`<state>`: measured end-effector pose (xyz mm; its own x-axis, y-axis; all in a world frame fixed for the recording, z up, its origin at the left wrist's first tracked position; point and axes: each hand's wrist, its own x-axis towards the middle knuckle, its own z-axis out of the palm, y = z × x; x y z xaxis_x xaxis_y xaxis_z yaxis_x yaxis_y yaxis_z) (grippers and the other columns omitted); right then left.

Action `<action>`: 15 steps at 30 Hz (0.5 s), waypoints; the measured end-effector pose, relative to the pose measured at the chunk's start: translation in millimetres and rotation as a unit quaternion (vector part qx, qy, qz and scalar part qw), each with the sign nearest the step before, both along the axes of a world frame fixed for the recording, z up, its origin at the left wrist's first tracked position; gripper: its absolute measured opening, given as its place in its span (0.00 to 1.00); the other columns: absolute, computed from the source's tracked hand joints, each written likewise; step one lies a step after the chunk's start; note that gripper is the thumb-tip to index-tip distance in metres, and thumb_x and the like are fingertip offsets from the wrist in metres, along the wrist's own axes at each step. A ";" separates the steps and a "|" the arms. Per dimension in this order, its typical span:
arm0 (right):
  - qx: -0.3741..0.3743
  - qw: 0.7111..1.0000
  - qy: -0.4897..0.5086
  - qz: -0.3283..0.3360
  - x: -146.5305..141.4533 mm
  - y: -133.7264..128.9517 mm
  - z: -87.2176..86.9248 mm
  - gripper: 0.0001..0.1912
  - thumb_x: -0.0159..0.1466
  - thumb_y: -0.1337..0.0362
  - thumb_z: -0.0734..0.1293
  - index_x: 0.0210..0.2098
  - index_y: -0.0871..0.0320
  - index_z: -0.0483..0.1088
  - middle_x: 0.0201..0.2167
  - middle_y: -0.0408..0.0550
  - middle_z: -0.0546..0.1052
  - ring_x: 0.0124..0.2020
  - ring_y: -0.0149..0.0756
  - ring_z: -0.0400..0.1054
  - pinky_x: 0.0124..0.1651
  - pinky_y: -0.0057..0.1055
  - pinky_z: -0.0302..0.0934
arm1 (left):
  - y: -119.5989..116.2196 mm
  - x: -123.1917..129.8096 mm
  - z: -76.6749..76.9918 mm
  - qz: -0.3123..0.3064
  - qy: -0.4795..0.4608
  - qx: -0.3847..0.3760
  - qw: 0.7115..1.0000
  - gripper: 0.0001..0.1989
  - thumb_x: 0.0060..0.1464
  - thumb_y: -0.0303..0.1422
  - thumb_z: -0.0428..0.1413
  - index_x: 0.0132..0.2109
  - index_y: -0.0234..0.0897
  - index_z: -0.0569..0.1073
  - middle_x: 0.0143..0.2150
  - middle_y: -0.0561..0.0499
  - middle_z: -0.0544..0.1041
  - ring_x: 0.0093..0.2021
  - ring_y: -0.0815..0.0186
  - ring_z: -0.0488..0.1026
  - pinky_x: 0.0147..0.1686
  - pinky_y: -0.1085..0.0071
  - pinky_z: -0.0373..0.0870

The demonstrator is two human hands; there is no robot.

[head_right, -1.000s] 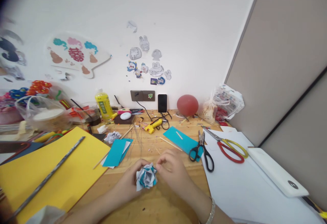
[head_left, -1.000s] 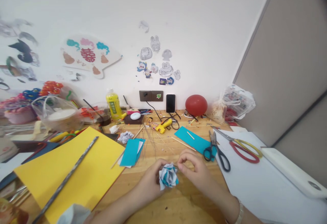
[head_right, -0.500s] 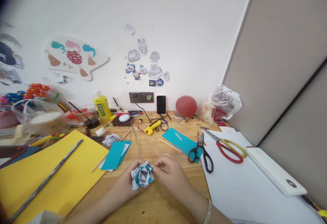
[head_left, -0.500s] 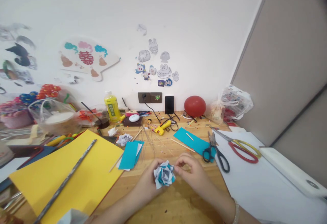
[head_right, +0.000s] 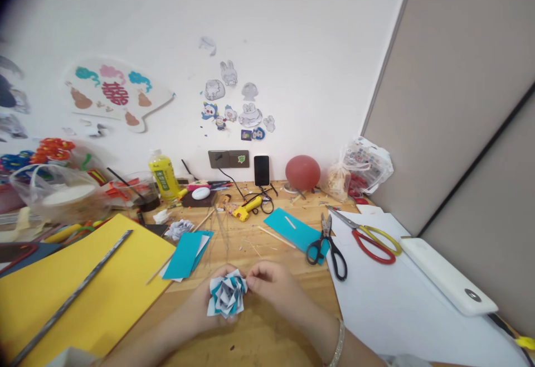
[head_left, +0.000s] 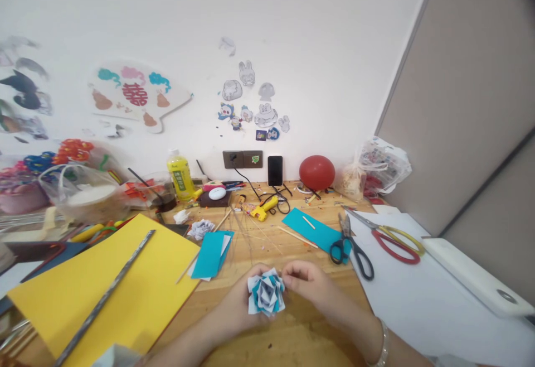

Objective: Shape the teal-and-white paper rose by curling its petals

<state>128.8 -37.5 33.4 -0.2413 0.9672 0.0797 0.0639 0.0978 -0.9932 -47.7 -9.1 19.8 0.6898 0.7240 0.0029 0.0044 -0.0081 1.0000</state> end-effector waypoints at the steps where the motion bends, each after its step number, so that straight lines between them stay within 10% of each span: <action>1: 0.015 1.000 -0.007 -0.019 -0.2 -0.4 0.8 0.15 0.55 0.53 0.65 0.24 0.59 0.65 0.21 0.41 0.66 0.26 0.32 0.62 0.31 0.28 0.57 | 0.8 -0.2 -0.5 0.001 0.000 0.000 1.000 0.23 0.34 0.31 0.63 0.39 0.39 0.61 0.32 0.56 0.68 0.31 0.68 0.66 0.32 0.73 0.60; 7: 0.195 0.971 -0.102 -0.095 0.4 -4.9 7.4 0.07 0.56 0.63 0.66 0.24 0.58 0.68 0.25 0.42 0.66 0.31 0.34 0.62 0.36 0.29 0.57 | 2.0 2.1 0.4 0.029 0.005 0.019 0.999 0.22 0.34 0.34 0.64 0.37 0.38 0.62 0.32 0.55 0.68 0.32 0.68 0.66 0.34 0.72 0.60; 15: 0.211 0.966 -0.125 -0.081 1.1 -5.3 5.6 0.09 0.58 0.59 0.66 0.25 0.57 0.71 0.27 0.44 0.67 0.33 0.35 0.63 0.36 0.30 0.57 | -0.6 2.8 3.4 0.041 0.023 0.037 0.998 0.20 0.35 0.31 0.62 0.37 0.38 0.62 0.31 0.57 0.67 0.31 0.69 0.64 0.33 0.73 0.60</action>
<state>129.9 -42.7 39.0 -0.1523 0.8882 0.4335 0.3444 0.4589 -0.8190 -44.9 -9.7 23.2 0.6287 0.7772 0.0271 0.0547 -0.0790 0.9954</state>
